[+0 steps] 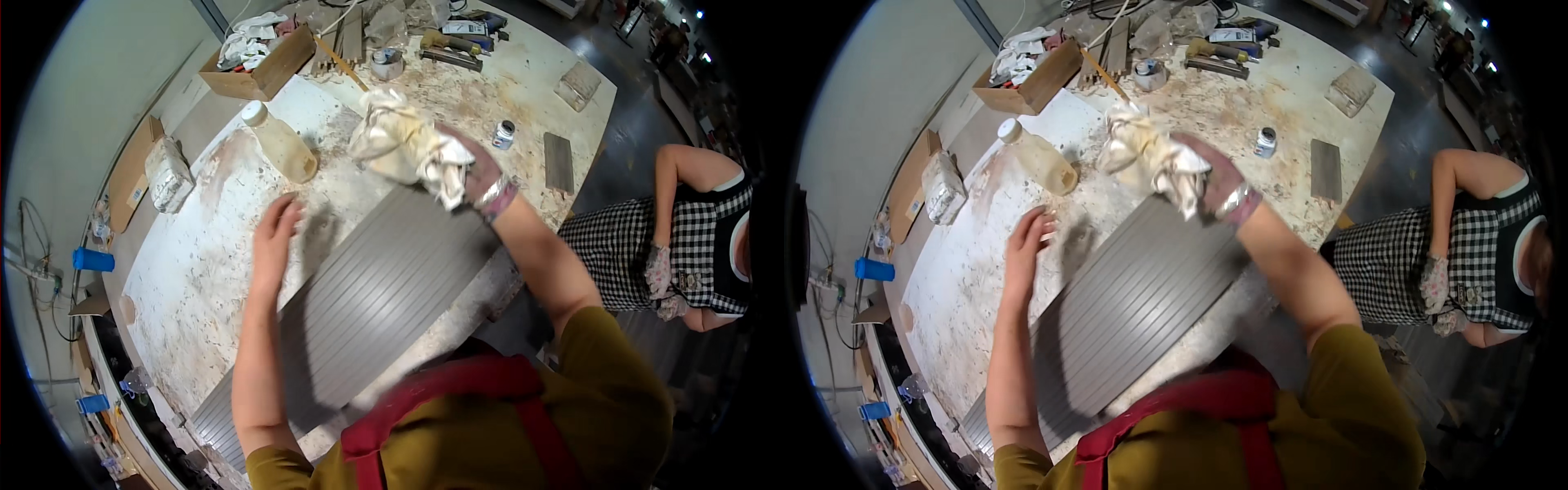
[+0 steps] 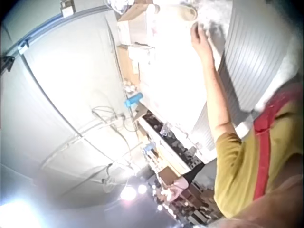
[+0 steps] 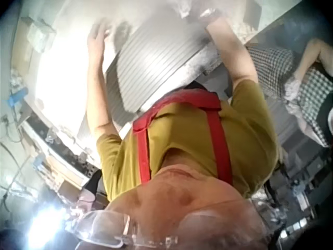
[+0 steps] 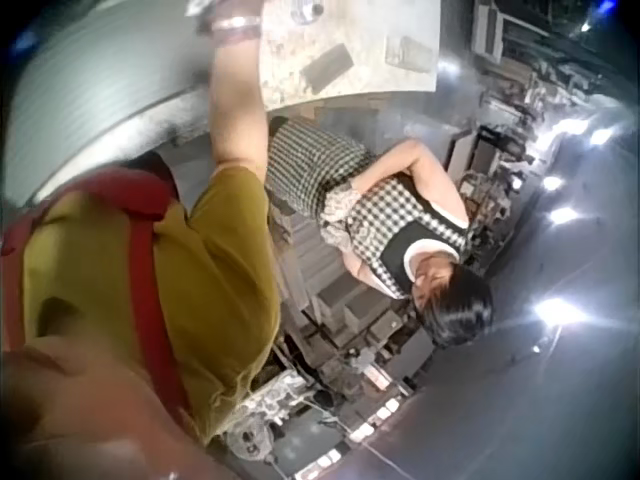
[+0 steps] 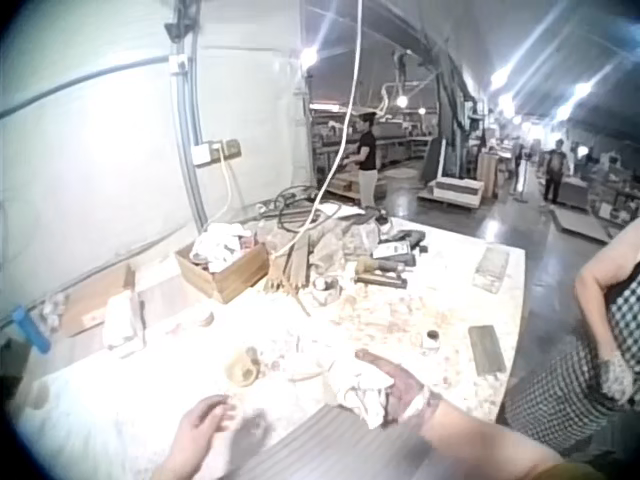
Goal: The person sands a grooved wood panel using a small sanding block, applies a liquid from a bottle onto a cloth to wipe the surface, and applies filler from a small jar using a putty knife to address imperfections.
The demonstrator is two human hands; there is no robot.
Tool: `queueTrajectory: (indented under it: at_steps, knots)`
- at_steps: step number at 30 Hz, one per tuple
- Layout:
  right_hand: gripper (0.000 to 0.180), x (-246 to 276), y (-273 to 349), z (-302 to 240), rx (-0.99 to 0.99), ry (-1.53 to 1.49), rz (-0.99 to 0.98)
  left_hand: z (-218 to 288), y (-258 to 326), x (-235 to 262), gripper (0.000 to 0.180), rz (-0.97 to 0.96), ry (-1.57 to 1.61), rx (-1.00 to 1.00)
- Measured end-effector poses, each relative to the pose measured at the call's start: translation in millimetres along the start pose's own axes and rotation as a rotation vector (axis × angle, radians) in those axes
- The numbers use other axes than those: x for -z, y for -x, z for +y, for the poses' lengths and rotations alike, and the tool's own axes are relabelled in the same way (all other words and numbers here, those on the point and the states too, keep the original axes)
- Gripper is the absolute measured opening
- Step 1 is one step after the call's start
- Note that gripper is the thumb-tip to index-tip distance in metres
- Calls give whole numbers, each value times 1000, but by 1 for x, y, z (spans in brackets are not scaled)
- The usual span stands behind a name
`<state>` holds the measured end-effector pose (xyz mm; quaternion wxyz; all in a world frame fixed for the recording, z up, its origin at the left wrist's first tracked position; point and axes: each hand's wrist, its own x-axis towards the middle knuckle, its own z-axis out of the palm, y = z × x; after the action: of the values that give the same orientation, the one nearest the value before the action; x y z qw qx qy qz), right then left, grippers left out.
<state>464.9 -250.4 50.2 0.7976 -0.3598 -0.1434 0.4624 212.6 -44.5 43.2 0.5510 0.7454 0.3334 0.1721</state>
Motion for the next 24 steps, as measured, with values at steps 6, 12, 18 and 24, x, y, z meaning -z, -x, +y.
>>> queueTrajectory:
  at_steps: [6, 12, 18, 24]
  knots:
    - [24, -19, 3, 46, 42, 430, -181, 6, -11, -77, 44, -17, 447, 149]
    - [22, 6, 0, 21, 116, 463, 32, 43, 11, 5, 13, 158, 0, -20]
    - [38, -12, 3, 19, 144, 406, -412, 76, 39, 22, 38, 217, -413, -171]
    - [52, -5, 5, 106, -534, -357, -720, 129, 35, -33, 34, 76, -407, -253]
